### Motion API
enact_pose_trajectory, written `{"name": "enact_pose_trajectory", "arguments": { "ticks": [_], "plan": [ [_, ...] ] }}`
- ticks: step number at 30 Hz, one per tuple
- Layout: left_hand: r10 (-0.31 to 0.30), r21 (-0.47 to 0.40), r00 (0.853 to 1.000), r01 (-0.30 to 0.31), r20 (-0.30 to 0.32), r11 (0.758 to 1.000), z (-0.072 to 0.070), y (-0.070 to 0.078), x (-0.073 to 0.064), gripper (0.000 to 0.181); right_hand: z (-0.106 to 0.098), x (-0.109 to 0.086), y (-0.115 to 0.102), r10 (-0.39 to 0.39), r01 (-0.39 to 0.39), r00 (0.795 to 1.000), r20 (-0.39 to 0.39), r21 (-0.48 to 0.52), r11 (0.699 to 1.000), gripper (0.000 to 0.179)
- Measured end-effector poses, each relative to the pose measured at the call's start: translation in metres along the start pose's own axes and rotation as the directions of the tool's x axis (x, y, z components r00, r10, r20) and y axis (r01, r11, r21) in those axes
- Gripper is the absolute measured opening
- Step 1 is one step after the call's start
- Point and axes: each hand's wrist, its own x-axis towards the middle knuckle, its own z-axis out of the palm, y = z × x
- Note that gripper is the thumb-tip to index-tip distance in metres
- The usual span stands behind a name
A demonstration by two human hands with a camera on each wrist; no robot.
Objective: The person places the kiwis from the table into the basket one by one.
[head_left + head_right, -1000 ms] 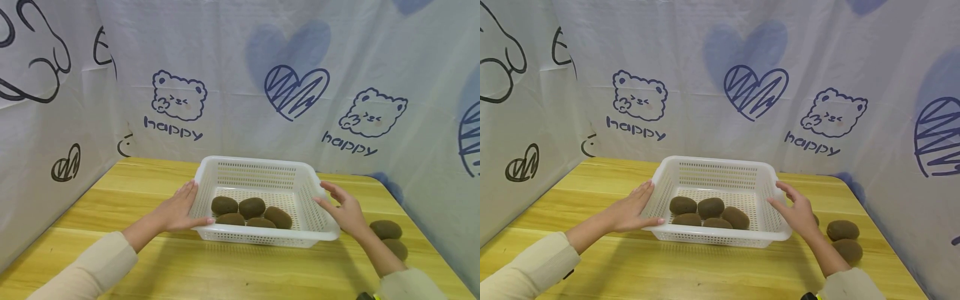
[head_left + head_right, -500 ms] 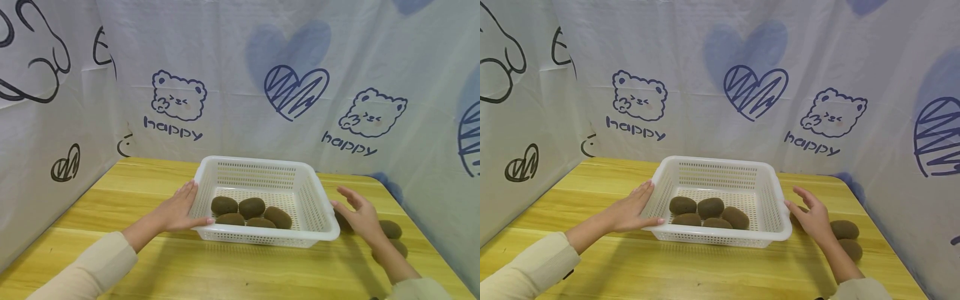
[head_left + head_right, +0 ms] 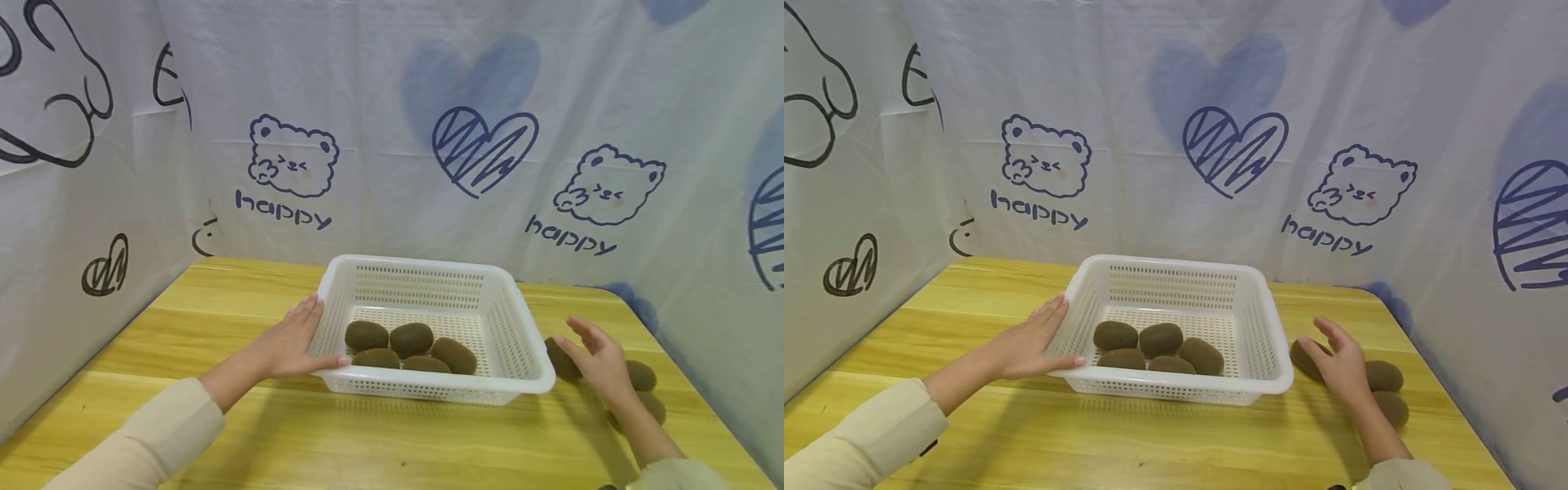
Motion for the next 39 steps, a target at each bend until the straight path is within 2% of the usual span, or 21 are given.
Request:
{"name": "enact_pose_trajectory", "arguments": {
  "ticks": [9, 12, 21, 26, 33, 39],
  "plan": [
    [0.003, -0.003, 1.0, -0.003, -0.008, 1.0, -0.001, 0.001, -0.001, 0.108, 0.001, 0.0, 0.019, 0.157, -0.157, 0.986, 0.05, -0.003, 0.988, 0.065],
    [0.003, -0.004, 1.0, -0.003, -0.008, 1.0, -0.001, 0.001, 0.0, 0.108, 0.003, 0.001, 0.025, 0.186, -0.186, 0.98, 0.068, -0.016, 0.983, 0.069],
    [-0.007, -0.01, 1.0, 0.007, -0.007, 1.0, 0.002, 0.0, 0.002, 0.108, 0.005, -0.001, 0.037, 0.23, -0.21, 0.957, 0.176, -0.123, 0.97, 0.079],
    [-0.005, -0.014, 1.0, 0.005, -0.008, 1.0, 0.002, -0.001, 0.002, 0.108, 0.006, 0.001, 0.037, 0.261, -0.23, 0.947, 0.186, -0.174, 0.958, 0.079],
    [-0.006, -0.019, 1.0, 0.006, -0.012, 1.0, 0.002, 0.0, 0.001, 0.108, 0.005, 0.002, 0.037, 0.266, -0.21, 0.944, 0.193, -0.268, 0.94, 0.074],
    [-0.007, -0.026, 1.0, 0.007, -0.006, 1.0, 0.002, -0.001, 0.001, 0.108, 0.005, 0.003, 0.042, 0.284, -0.218, 0.937, 0.203, -0.296, 0.93, 0.075]
  ]
}}
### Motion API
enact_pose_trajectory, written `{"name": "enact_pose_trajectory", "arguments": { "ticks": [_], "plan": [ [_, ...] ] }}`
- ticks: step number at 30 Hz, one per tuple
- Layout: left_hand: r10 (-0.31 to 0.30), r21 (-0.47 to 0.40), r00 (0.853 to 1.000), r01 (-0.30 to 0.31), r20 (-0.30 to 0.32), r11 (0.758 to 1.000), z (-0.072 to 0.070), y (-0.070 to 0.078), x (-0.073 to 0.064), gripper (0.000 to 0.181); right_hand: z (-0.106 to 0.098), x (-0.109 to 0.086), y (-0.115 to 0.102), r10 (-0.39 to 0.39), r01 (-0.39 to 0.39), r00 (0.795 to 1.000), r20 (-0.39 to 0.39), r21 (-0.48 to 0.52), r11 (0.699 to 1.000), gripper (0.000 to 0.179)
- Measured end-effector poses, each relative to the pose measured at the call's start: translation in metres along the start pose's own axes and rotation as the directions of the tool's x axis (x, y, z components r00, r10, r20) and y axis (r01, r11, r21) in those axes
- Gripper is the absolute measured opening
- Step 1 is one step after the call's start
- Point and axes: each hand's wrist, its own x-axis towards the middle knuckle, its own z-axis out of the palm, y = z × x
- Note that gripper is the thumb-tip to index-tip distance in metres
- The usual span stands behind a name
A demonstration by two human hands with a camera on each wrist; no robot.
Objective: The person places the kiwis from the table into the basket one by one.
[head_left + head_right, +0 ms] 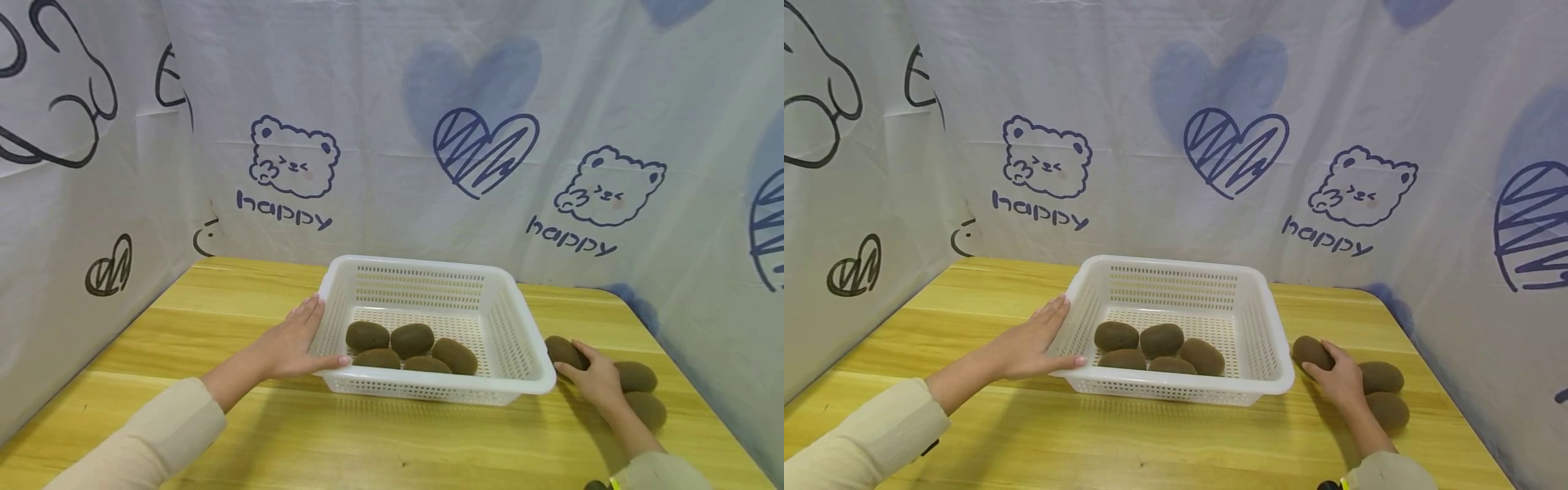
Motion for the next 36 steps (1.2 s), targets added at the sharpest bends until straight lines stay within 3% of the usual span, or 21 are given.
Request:
{"name": "enact_pose_trajectory", "arguments": {
  "ticks": [14, 21, 36],
  "plan": [
    [-0.011, 0.001, 1.0, 0.011, 0.012, 1.0, 0.003, -0.001, 0.0, 0.108, 0.003, 0.0, 0.0, 0.058, -0.057, 0.997, -0.053, 0.013, 0.998, 0.073],
    [-0.007, -0.004, 1.0, 0.007, 0.009, 1.0, 0.002, 0.0, 0.0, 0.108, -0.001, 0.0, -0.002, 0.099, -0.093, 0.993, -0.063, 0.1, 0.991, 0.074],
    [0.0, 0.002, 1.0, 0.0, -0.003, 1.0, 0.001, 0.0, 0.0, 0.107, -0.014, -0.002, -0.024, 0.108, -0.081, 0.985, -0.134, 0.193, 0.978, 0.073]
  ]
}}
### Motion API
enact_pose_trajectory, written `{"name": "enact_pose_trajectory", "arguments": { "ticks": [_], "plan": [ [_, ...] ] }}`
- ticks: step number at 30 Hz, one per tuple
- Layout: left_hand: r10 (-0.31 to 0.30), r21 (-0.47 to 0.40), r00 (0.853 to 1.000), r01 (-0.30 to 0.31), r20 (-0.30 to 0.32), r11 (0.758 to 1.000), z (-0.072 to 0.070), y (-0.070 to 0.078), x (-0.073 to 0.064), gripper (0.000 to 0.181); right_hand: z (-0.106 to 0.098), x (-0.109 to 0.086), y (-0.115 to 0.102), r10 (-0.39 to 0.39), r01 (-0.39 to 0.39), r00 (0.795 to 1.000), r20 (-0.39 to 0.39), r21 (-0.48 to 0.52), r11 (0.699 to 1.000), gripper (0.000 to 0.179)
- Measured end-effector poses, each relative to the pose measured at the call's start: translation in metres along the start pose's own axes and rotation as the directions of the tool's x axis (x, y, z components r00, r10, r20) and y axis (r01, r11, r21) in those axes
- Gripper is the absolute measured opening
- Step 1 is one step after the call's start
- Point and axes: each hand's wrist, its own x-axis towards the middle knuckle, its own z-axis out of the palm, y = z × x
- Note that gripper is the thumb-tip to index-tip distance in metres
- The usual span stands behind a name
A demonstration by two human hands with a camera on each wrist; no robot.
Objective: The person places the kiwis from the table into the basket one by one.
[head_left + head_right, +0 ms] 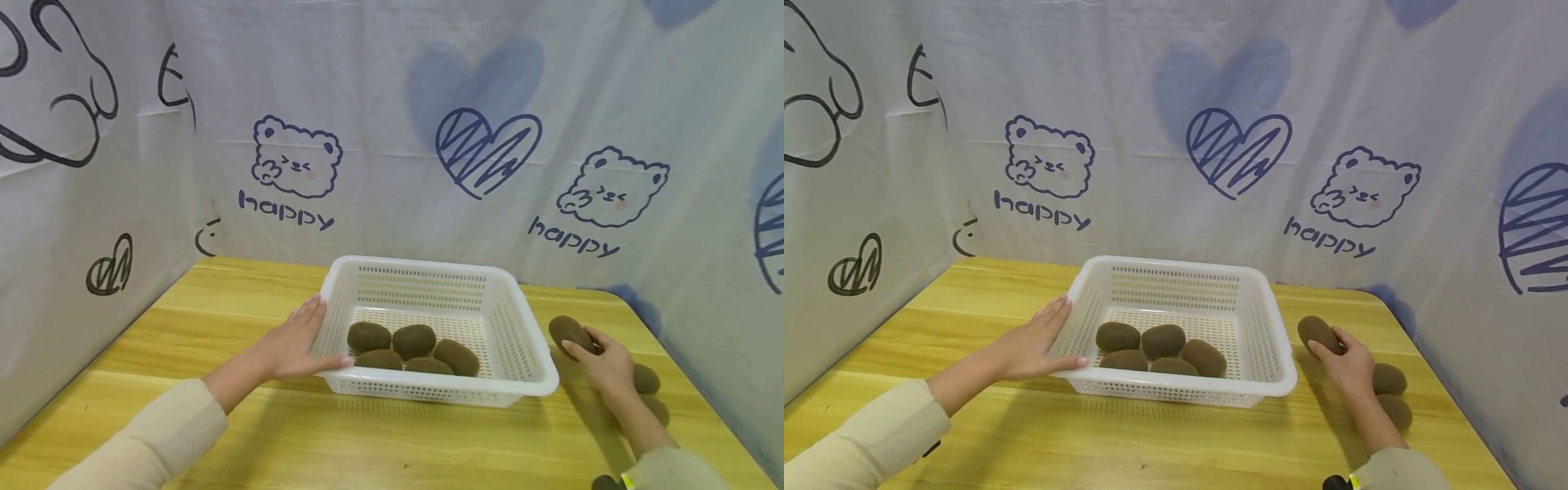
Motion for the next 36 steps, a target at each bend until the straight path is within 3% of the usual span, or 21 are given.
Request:
{"name": "enact_pose_trajectory", "arguments": {
  "ticks": [17, 36],
  "plan": [
    [-0.007, 0.0, 1.0, 0.007, 0.011, 1.0, -0.002, 0.001, -0.001, 0.108, -0.008, -0.005, -0.046, 0.005, 0.002, 0.996, -0.084, 0.089, 0.996, 0.068],
    [-0.018, -0.004, 1.0, 0.018, 0.017, 1.0, -0.001, 0.001, 0.0, 0.108, 0.001, -0.011, -0.084, -0.112, 0.117, 0.993, -0.041, 0.144, 0.983, 0.064]
  ]
}}
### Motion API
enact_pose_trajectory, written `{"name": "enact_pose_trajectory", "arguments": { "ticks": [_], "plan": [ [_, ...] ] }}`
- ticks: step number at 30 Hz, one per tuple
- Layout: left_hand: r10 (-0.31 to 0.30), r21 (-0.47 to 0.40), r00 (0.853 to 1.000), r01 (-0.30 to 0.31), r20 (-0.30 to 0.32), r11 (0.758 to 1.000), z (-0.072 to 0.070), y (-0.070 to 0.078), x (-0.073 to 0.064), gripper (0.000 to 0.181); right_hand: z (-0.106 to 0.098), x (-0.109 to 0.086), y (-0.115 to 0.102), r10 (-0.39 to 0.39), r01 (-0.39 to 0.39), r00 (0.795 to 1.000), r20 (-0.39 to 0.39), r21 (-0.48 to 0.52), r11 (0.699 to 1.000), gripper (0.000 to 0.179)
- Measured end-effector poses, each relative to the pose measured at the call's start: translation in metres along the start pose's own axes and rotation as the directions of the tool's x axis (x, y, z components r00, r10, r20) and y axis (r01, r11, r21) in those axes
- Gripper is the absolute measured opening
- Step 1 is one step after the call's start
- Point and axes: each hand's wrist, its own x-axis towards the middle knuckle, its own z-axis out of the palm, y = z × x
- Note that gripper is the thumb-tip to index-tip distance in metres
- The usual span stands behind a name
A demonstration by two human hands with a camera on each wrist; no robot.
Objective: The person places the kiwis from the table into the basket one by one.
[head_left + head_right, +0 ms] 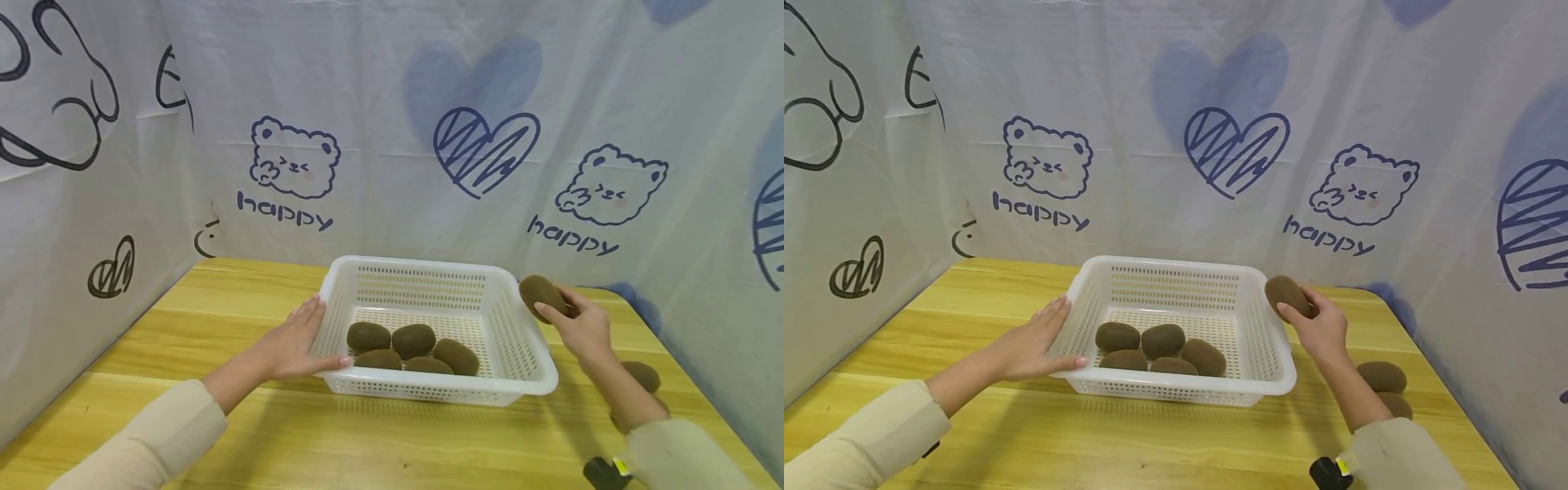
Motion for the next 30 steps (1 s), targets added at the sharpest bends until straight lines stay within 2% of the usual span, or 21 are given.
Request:
{"name": "enact_pose_trajectory", "arguments": {
  "ticks": [8, 22, 30],
  "plan": [
    [0.004, -0.004, 1.0, -0.004, -0.003, 1.0, 0.0, 0.0, 0.001, 0.108, 0.015, 0.003, -0.011, -0.023, 0.022, 0.999, 0.028, 0.024, 0.999, 0.063],
    [0.017, -0.008, 1.0, -0.017, -0.009, 1.0, 0.0, 0.0, 0.0, 0.107, 0.041, 0.008, -0.015, -0.13, 0.133, 0.99, 0.052, -0.055, 0.99, 0.057],
    [0.01, -0.004, 1.0, -0.01, -0.001, 1.0, 0.0, -0.001, 0.001, 0.108, 0.056, 0.012, -0.012, -0.182, 0.198, 0.974, 0.132, -0.115, 0.974, 0.056]
  ]
}}
